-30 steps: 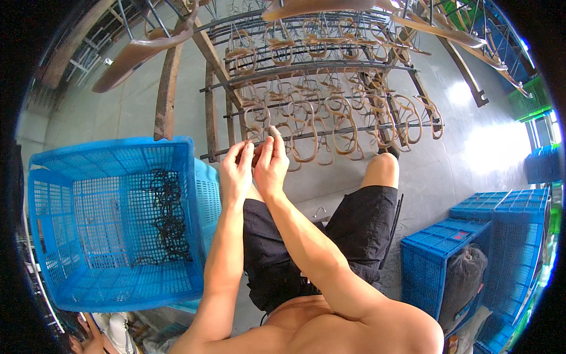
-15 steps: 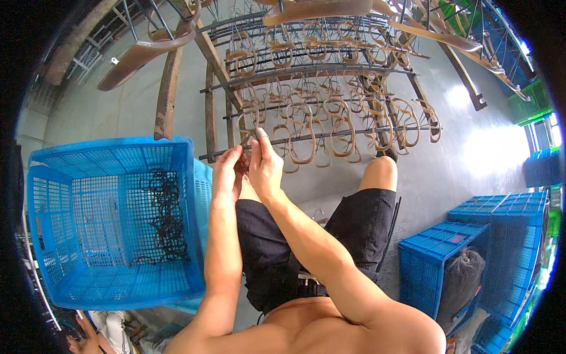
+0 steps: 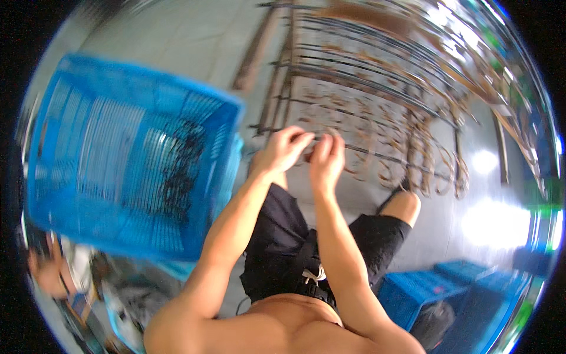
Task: The person sits on the floor and repeatedly picks up eyeglasses from a blue basket, then hangs them on a multi-tiered metal rack. The person continues this process for the duration of the clip.
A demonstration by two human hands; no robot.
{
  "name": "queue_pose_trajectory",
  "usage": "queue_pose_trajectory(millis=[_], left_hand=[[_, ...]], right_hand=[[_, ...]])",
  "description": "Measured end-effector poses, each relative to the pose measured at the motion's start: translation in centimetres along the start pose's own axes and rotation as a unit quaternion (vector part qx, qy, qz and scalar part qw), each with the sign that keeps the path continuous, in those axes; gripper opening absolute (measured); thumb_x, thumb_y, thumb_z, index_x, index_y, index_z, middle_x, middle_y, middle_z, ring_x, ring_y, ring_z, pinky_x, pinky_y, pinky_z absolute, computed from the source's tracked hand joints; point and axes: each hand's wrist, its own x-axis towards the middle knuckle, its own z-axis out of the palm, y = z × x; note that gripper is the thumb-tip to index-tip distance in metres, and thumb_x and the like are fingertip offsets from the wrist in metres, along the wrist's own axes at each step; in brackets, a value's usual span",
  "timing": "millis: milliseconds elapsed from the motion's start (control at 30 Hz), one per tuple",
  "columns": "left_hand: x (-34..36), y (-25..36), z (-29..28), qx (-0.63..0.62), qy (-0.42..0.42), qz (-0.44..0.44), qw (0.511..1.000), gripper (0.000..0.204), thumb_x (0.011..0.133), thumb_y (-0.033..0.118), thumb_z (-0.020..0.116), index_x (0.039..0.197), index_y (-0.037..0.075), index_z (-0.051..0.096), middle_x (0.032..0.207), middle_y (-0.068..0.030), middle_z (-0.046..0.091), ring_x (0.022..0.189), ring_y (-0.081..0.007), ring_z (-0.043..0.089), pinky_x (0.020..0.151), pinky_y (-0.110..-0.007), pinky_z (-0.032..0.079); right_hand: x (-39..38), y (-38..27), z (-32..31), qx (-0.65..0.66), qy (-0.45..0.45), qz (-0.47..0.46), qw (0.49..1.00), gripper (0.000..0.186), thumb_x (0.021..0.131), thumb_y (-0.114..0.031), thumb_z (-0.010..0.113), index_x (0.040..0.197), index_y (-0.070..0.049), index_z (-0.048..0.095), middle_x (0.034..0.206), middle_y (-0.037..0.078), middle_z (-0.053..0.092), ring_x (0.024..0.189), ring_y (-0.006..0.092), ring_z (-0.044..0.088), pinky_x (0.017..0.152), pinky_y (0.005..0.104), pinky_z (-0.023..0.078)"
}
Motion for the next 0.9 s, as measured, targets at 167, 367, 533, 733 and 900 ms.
queue_pose_trajectory(millis=[167,367,533,733,900], left_hand=[[1.3,0.7,-0.6,0.020,0.009,-0.043,0.999,0.039,0.083,0.039,0.060,0.084,0.000,0.065,0.070,-0.0101,0.063,0.064,-0.0153,0.059,0.057,-0.030,0.045],[1.2,1.3,0.3,0.018,0.042,-0.012,0.999,0.028,0.080,0.028,0.063,0.080,0.000,0.066,0.068,-0.0149,0.063,0.064,-0.0251,0.062,0.060,-0.036,0.047],[1.6,0.5,-7.8,0.125,-0.007,-0.053,0.991,0.057,0.087,0.052,0.036,0.076,0.005,0.066,0.069,-0.0153,0.063,0.070,-0.0327,0.062,0.065,-0.043,0.046],[-2.8,-11.2,-26.6,0.382,0.204,-0.414,0.801,0.037,0.082,0.026,0.053,0.108,0.001,0.060,0.111,-0.0213,0.059,0.105,-0.0354,0.057,0.089,-0.044,0.046],[-6.7,-19.3,-28.2,0.410,0.177,-0.477,0.757,0.023,0.082,0.016,0.053,0.094,0.003,0.067,0.109,-0.0200,0.061,0.104,-0.0351,0.058,0.086,-0.043,0.048]], right_hand=[[-1.0,0.3,-0.4,-0.046,-0.016,0.001,0.999,0.021,0.093,-0.020,0.043,0.096,-0.001,0.051,0.066,0.002,0.052,0.052,0.0105,0.051,0.048,0.0242,0.044],[-2.0,1.6,-1.9,-0.120,-0.049,-0.036,0.991,0.027,0.095,-0.024,0.040,0.095,0.000,0.051,0.073,0.006,0.057,0.060,0.0134,0.055,0.058,0.0273,0.047],[-2.8,3.2,-3.7,-0.168,-0.046,-0.008,0.985,0.034,0.095,-0.030,0.040,0.092,0.000,0.054,0.081,0.007,0.059,0.073,0.0153,0.055,0.069,0.0282,0.046],[-6.0,7.6,-6.5,-0.200,-0.053,0.161,0.965,0.034,0.093,-0.032,0.045,0.097,0.000,0.055,0.087,0.007,0.058,0.076,0.0138,0.055,0.067,0.0269,0.045],[-8.0,7.7,-7.1,-0.265,-0.173,0.160,0.935,0.029,0.089,-0.020,0.052,0.105,0.005,0.050,0.081,0.008,0.059,0.068,0.0124,0.052,0.061,0.0263,0.044]])
